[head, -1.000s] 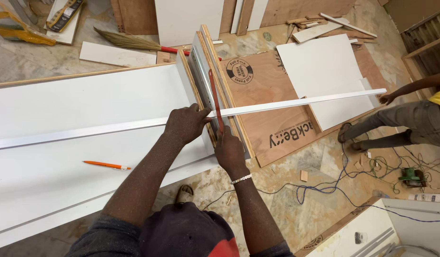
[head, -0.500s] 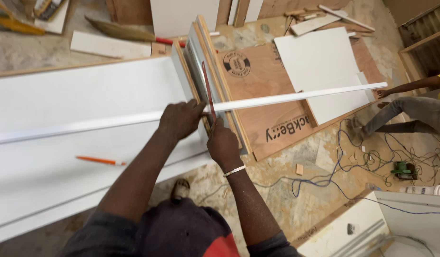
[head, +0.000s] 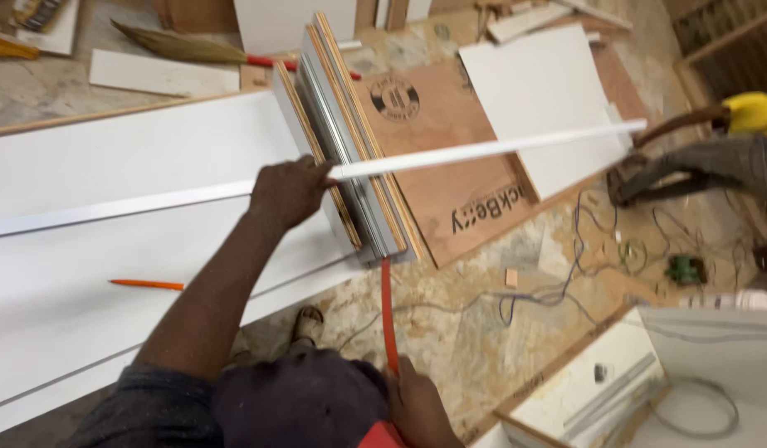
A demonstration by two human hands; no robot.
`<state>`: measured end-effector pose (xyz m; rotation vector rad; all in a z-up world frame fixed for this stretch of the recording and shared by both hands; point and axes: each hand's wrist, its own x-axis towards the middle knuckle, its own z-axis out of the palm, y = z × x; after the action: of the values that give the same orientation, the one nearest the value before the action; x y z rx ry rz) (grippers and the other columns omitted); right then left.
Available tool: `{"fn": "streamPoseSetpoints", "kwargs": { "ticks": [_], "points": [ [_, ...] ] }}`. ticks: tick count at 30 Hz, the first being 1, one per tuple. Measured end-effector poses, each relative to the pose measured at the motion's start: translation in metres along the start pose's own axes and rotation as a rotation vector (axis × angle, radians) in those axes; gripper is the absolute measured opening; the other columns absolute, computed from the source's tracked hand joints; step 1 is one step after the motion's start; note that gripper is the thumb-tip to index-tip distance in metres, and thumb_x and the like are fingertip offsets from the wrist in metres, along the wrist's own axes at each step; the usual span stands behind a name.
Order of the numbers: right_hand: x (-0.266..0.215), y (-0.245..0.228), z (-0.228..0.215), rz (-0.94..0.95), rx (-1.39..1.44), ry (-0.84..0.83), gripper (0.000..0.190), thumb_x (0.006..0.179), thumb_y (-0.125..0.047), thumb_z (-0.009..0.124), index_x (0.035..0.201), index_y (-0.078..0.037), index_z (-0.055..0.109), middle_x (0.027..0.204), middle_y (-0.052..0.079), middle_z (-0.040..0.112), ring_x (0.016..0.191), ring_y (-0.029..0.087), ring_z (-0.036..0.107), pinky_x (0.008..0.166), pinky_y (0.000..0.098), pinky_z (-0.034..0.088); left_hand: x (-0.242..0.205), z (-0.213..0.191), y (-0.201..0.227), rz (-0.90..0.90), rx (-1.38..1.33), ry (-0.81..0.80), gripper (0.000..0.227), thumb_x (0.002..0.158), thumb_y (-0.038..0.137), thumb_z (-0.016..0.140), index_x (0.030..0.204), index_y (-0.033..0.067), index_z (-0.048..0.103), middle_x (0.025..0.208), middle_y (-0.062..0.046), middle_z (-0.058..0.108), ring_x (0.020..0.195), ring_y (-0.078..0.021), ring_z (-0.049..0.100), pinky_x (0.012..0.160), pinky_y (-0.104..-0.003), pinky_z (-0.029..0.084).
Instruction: The person holds a metal trim piece against a stack of wood and cuts it with a hacksaw.
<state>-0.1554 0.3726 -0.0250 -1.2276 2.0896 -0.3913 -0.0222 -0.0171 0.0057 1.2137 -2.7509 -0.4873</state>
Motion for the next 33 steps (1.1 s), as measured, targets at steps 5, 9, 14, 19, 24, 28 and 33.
{"fn": "streamPoseSetpoints", "kwargs": {
  "ticks": [5, 9, 14, 19, 24, 28, 33],
  "points": [
    [-0.008, -0.032, -0.043, 0.192, 0.042, 0.090, 0.020, 0.103, -0.027, 0.054, 0.099, -0.007, 0.059, 0.060, 0.022, 0.062, 0.056, 0.042, 0.067, 0.054, 0.0507, 0.047, -0.007, 0.008, 0.005, 0.022, 0.005, 0.037, 0.042, 0.106, 0.048, 0.045, 0.134, 0.0233, 0.063, 0.098, -0.006, 0.068, 0.077, -0.0216, 0.071, 0.065, -0.042, 0.058],
    [0.071, -0.074, -0.050, -0.252, 0.029, 0.281, 0.020, 0.101, -0.020, 0.057, 0.109, -0.002, 0.057, 0.059, 0.022, 0.058, 0.050, 0.041, 0.060, 0.044, 0.0486, 0.042, -0.013, 0.015, 0.007, 0.037, 0.026, 0.022, 0.043, 0.106, 0.048, 0.043, 0.135, 0.0230, 0.061, 0.096, -0.006, 0.067, 0.075, -0.0210, 0.071, 0.063, -0.040, 0.059],
    [0.180, -0.120, -0.034, -0.298, -0.113, 0.330, 0.021, 0.104, -0.021, 0.052, 0.106, 0.000, 0.056, 0.073, 0.026, 0.068, 0.068, 0.046, 0.067, 0.060, 0.0556, 0.052, -0.013, 0.017, 0.011, 0.024, 0.027, -0.018, 0.044, 0.107, 0.049, 0.042, 0.133, 0.0196, 0.061, 0.099, -0.008, 0.066, 0.073, -0.0205, 0.071, 0.062, -0.039, 0.060],
    [0.206, -0.125, -0.033, -0.246, -0.207, 0.366, 0.024, 0.102, -0.024, 0.053, 0.104, 0.000, 0.057, 0.077, 0.027, 0.070, 0.074, 0.048, 0.069, 0.066, 0.0594, 0.052, -0.020, 0.022, 0.013, 0.024, 0.034, 0.029, 0.042, 0.106, 0.050, 0.044, 0.128, 0.0194, 0.063, 0.099, -0.006, 0.068, 0.080, -0.0208, 0.072, 0.064, -0.040, 0.060],
    [0.218, -0.130, -0.032, -0.260, -0.222, 0.347, 0.024, 0.103, -0.024, 0.050, 0.107, 0.000, 0.057, 0.076, 0.028, 0.068, 0.073, 0.050, 0.068, 0.066, 0.0601, 0.053, -0.019, 0.022, 0.011, 0.035, 0.019, 0.045, 0.041, 0.106, 0.048, 0.044, 0.128, 0.0195, 0.063, 0.100, -0.006, 0.068, 0.081, -0.0210, 0.073, 0.064, -0.040, 0.060],
    [0.226, -0.131, -0.031, -0.282, -0.252, 0.351, 0.024, 0.104, -0.023, 0.049, 0.102, 0.000, 0.057, 0.077, 0.028, 0.069, 0.074, 0.050, 0.068, 0.066, 0.0604, 0.053, -0.020, 0.023, 0.011, 0.046, 0.031, 0.042, 0.042, 0.106, 0.049, 0.045, 0.129, 0.0197, 0.063, 0.100, -0.006, 0.068, 0.080, -0.0205, 0.073, 0.063, -0.039, 0.060],
    [0.222, -0.136, -0.032, -0.244, -0.245, 0.349, 0.021, 0.103, -0.021, 0.050, 0.103, -0.001, 0.057, 0.074, 0.028, 0.068, 0.073, 0.049, 0.068, 0.065, 0.0601, 0.052, -0.020, 0.024, 0.010, 0.067, 0.042, 0.065, 0.042, 0.105, 0.048, 0.047, 0.130, 0.0185, 0.062, 0.098, -0.007, 0.068, 0.077, -0.0198, 0.073, 0.060, -0.038, 0.060]
  ]
}}
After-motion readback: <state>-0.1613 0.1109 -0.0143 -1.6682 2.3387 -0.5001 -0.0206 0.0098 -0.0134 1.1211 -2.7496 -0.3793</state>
